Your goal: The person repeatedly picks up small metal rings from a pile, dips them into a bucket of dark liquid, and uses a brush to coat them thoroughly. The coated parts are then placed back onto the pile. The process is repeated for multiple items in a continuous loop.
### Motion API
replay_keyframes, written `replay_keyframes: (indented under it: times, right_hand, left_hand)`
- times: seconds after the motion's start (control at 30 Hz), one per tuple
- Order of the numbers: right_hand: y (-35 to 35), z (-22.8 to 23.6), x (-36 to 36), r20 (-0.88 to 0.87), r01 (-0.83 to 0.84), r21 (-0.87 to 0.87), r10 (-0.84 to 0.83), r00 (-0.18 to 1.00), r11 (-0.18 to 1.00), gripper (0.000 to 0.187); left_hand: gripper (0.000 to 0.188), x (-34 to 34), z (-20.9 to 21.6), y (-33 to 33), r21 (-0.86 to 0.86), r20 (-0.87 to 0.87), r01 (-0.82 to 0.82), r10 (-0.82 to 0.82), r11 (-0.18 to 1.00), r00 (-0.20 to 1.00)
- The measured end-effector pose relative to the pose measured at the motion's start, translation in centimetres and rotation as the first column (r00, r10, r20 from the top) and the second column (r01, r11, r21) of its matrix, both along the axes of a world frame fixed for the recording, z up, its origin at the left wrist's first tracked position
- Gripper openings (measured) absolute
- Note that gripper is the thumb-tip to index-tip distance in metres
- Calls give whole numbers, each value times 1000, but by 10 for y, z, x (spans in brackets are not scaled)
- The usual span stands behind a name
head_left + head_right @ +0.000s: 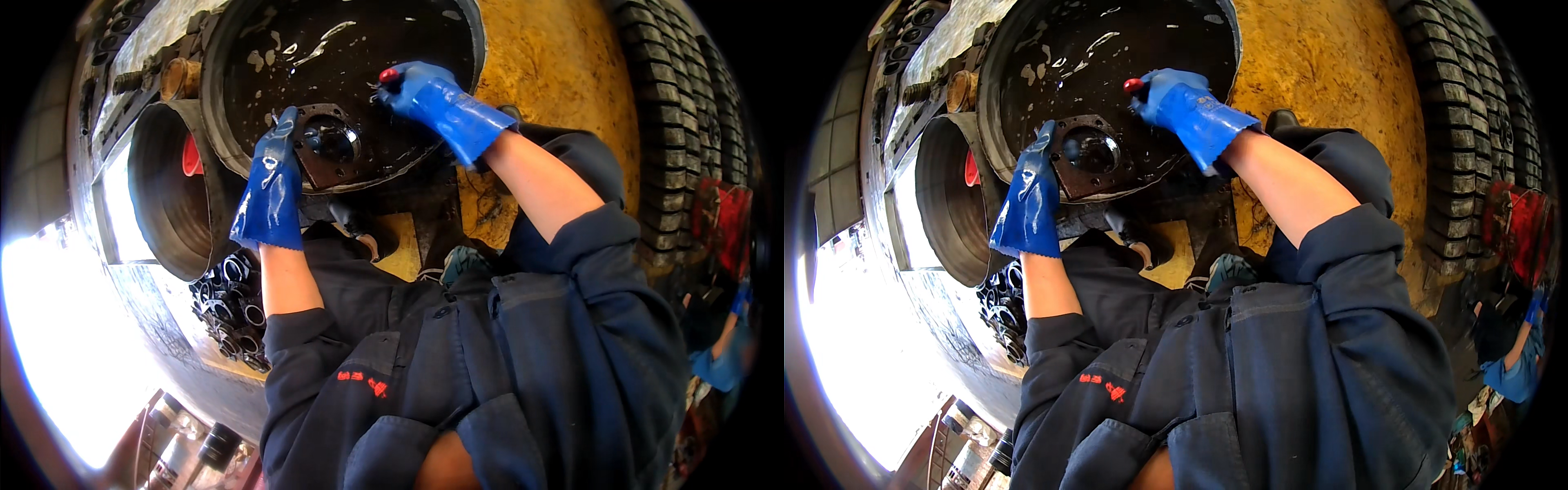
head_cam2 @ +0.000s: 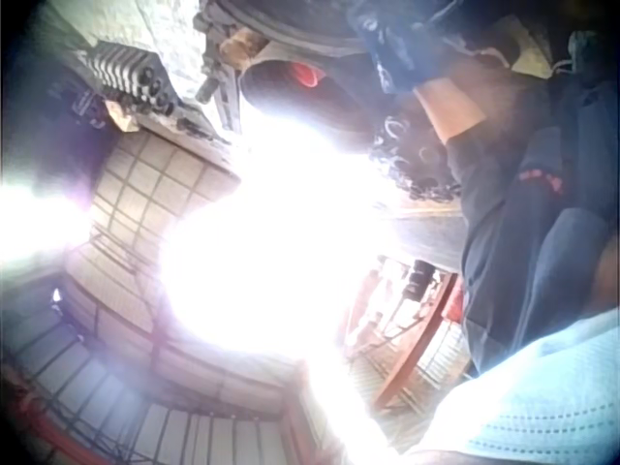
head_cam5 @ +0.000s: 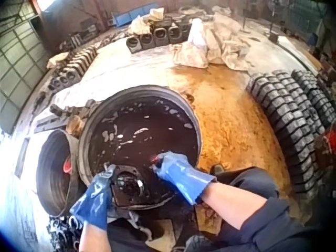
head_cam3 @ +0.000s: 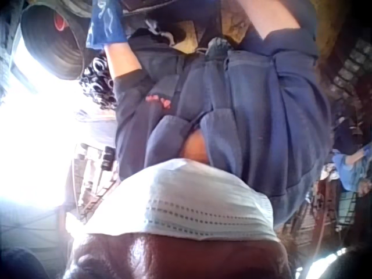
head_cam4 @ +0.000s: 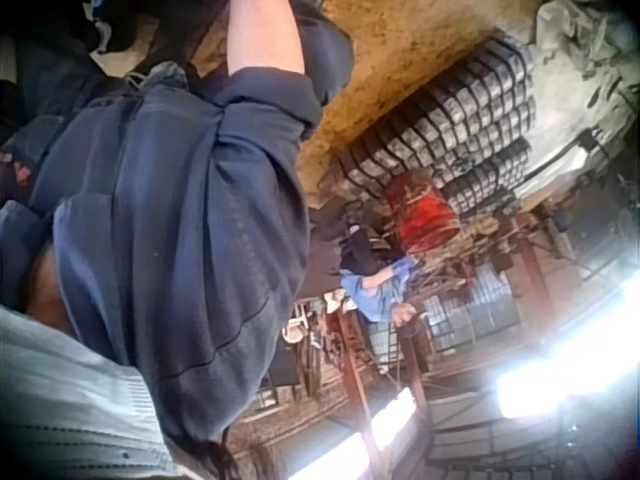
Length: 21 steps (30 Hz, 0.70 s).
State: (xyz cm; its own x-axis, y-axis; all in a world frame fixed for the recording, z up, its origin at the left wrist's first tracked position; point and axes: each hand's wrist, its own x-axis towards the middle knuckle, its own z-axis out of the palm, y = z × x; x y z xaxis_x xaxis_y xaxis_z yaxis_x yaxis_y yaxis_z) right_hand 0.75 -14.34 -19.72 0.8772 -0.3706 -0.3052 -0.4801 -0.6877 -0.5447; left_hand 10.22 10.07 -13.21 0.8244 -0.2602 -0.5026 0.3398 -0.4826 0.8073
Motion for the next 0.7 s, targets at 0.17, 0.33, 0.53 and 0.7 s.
replay_keyframes:
  times: [0.17,0.33,0.53,0.7]
  right_hand:
    - [9,34,-1,656,-650,-215,601,457,729,32]
    - [18,40,21,704,-598,-455,678,212,660,43]
    - [19,37,7,534,-612,-293,657,533,735,39]
    - [40,59,7,27,-403,-62,405,914,913,39]
  left_hand:
    - [60,-11,17,-12,61,118,125,-132,990,984]
    - [62,12,-10,-2,130,-25,37,-34,991,999]
    - [61,-2,15,-21,62,-64,-77,81,995,995]
    - [53,0,-16,-11,-84,64,111,-105,990,992]
